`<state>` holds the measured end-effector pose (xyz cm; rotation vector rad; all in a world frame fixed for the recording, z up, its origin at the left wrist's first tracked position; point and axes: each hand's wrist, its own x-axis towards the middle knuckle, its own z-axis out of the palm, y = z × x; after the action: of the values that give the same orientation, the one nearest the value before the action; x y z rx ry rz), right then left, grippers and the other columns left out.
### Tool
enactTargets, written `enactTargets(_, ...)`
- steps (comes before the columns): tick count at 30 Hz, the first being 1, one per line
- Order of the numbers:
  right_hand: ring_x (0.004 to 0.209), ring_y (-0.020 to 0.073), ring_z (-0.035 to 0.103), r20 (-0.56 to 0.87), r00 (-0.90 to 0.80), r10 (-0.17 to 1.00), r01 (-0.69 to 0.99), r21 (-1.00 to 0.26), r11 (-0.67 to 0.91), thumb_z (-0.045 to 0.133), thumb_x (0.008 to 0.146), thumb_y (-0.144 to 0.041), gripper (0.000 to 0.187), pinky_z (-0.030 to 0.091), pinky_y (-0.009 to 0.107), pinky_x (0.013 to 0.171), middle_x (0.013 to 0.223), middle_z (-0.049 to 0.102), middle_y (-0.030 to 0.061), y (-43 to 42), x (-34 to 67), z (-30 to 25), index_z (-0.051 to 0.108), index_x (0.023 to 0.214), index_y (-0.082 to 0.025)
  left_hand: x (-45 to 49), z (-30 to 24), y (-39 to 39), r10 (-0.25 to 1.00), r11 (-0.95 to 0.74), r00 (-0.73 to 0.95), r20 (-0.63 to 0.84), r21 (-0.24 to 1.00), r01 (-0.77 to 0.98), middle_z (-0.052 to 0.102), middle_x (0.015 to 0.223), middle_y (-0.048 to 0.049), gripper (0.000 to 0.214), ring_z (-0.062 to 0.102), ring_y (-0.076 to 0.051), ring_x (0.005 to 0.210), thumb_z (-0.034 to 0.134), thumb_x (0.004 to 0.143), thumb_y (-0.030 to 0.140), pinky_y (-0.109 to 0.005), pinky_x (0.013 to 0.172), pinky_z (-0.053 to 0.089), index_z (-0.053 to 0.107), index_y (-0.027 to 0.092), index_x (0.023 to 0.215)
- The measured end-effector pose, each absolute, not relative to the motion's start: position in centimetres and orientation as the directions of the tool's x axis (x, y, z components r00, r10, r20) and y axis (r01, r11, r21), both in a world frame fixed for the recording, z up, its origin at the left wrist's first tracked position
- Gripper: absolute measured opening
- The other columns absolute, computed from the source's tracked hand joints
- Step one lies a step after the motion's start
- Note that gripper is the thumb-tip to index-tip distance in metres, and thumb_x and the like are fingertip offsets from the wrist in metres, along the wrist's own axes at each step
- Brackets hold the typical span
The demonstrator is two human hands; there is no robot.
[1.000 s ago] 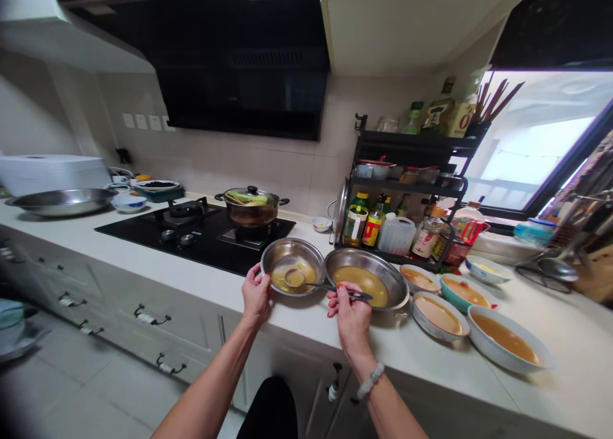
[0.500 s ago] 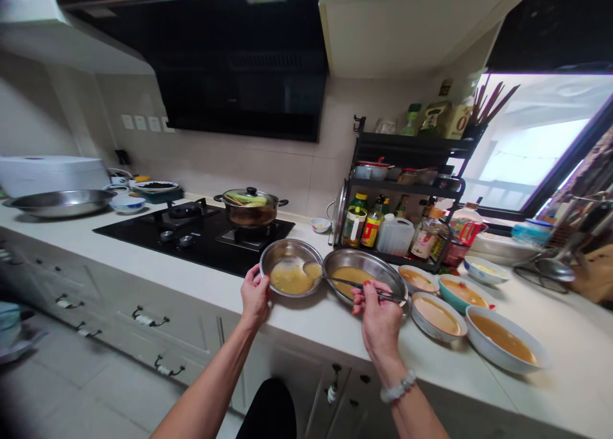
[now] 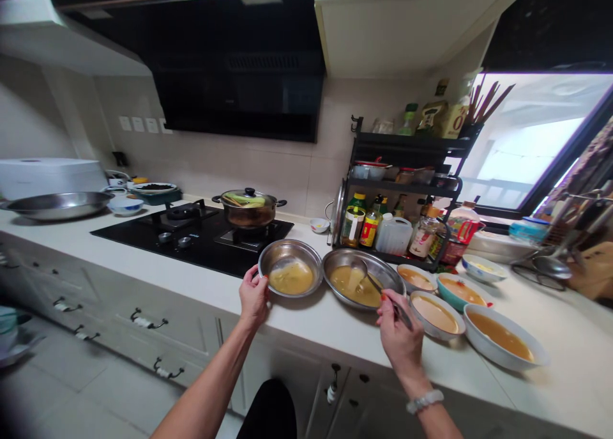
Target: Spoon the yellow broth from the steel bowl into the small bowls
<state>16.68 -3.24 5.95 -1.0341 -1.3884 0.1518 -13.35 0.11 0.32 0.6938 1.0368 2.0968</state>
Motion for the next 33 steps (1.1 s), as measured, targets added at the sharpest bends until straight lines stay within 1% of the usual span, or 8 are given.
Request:
enactTargets(3,0.055,0.0165,0.059,0.836,0.104,0.539,0.564,-0.496,0.66,0.057,0.083,-0.035,0.017,0.053,0.035,0.061,0.074,0.066,0.0048,-4.1,16.4,6.0,0.068,0.089,-0.022,-13.4,0.3,0.1,0.768,-0.452,-0.618,0.165,0.824,-0.341,0.051,0.051,0.0107,0.054,0.037,-0.004,0.034,0.07,0.063,0.03,-0.014,0.035,0.027,0.052,0.015,0.113)
enactTargets(5,0.057,0.0167,0.059,0.86,0.072,0.506,0.551,-0.457,0.698,0.058,0.082,-0.031,0.014,0.053,0.035,0.063,0.076,0.066,0.0047,-4.6,15.7,6.4,0.068,0.088,-0.024,-13.4,0.3,0.1,0.767,-0.455,-0.619,0.168,0.823,-0.34,0.05,0.051,0.011,0.053,0.036,-0.004,0.034,0.069,0.064,0.029,-0.014,0.035,0.027,0.052,0.015,0.112)
enactTargets(10,0.051,0.0136,0.057,0.754,0.175,0.634,0.315,-0.652,0.689,0.056,0.087,-0.033,0.018,0.05,0.027,0.045,0.076,0.064,0.0032,-5.0,12.7,6.5,0.063,0.099,-0.022,-13.4,0.3,0.1,0.764,-0.452,-0.625,0.158,0.823,-0.345,0.05,0.051,0.011,0.054,0.037,-0.003,0.033,0.069,0.063,0.029,-0.014,0.035,0.026,0.053,0.015,0.112)
enactTargets(13,0.046,0.0123,0.055,0.68,0.098,0.727,0.228,-0.726,0.649,0.054,0.088,-0.04,0.024,0.048,0.025,0.04,0.066,0.062,0.001,-4.5,10.9,6.1,0.061,0.098,-0.019,-13.3,0.3,0.1,0.766,-0.451,-0.625,0.153,0.821,-0.351,0.051,0.052,0.0107,0.052,0.037,-0.003,0.033,0.068,0.064,0.027,-0.014,0.035,0.026,0.052,0.015,0.112)
enactTargets(22,0.055,0.0161,0.062,0.708,-0.178,0.683,0.427,-0.57,0.702,0.048,0.09,-0.04,0.025,0.05,0.027,0.054,0.066,0.065,0.0033,-2.5,8.2,6.6,0.062,0.088,-0.02,-13.4,-0.1,0.4,0.77,-0.454,-0.617,0.165,0.82,-0.348,0.052,0.053,0.0106,0.049,0.036,-0.003,0.034,0.067,0.066,0.026,-0.014,0.034,0.027,0.052,0.016,0.111)
enactTargets(25,0.051,0.0153,0.06,0.623,-0.169,0.764,0.374,-0.676,0.635,0.049,0.088,-0.045,0.027,0.048,0.025,0.049,0.063,0.064,0.0026,-2.0,7.7,6.4,0.061,0.087,-0.02,-13.4,-0.3,0.5,0.77,-0.458,-0.613,0.177,0.822,-0.339,0.053,0.055,0.0099,0.049,0.037,-0.004,0.034,0.068,0.067,0.027,-0.014,0.035,0.027,0.051,0.017,0.112)
enactTargets(29,0.042,0.0126,0.053,0.484,-0.106,0.869,0.189,-0.848,0.495,0.055,0.082,-0.055,0.036,0.04,0.021,0.036,0.059,0.063,0.0021,-1.6,7.5,5.9,0.058,0.084,-0.019,-13.4,-0.3,0.5,0.775,-0.442,-0.612,0.157,0.827,-0.347,0.053,0.054,0.0097,0.051,0.037,-0.004,0.035,0.068,0.067,0.027,-0.015,0.035,0.028,0.05,0.016,0.114)
enactTargets(33,0.04,0.0109,0.05,0.408,-0.061,0.911,0.06,-0.91,0.411,0.061,0.075,-0.06,0.043,0.038,0.019,0.033,0.057,0.062,0.0019,-1.4,7.4,5.8,0.056,0.081,-0.018,-13.3,0.1,0.3,0.774,-0.438,-0.615,0.154,0.831,-0.343,0.052,0.052,0.0102,0.05,0.036,-0.004,0.034,0.067,0.067,0.027,-0.014,0.034,0.027,0.051,0.015,0.113)
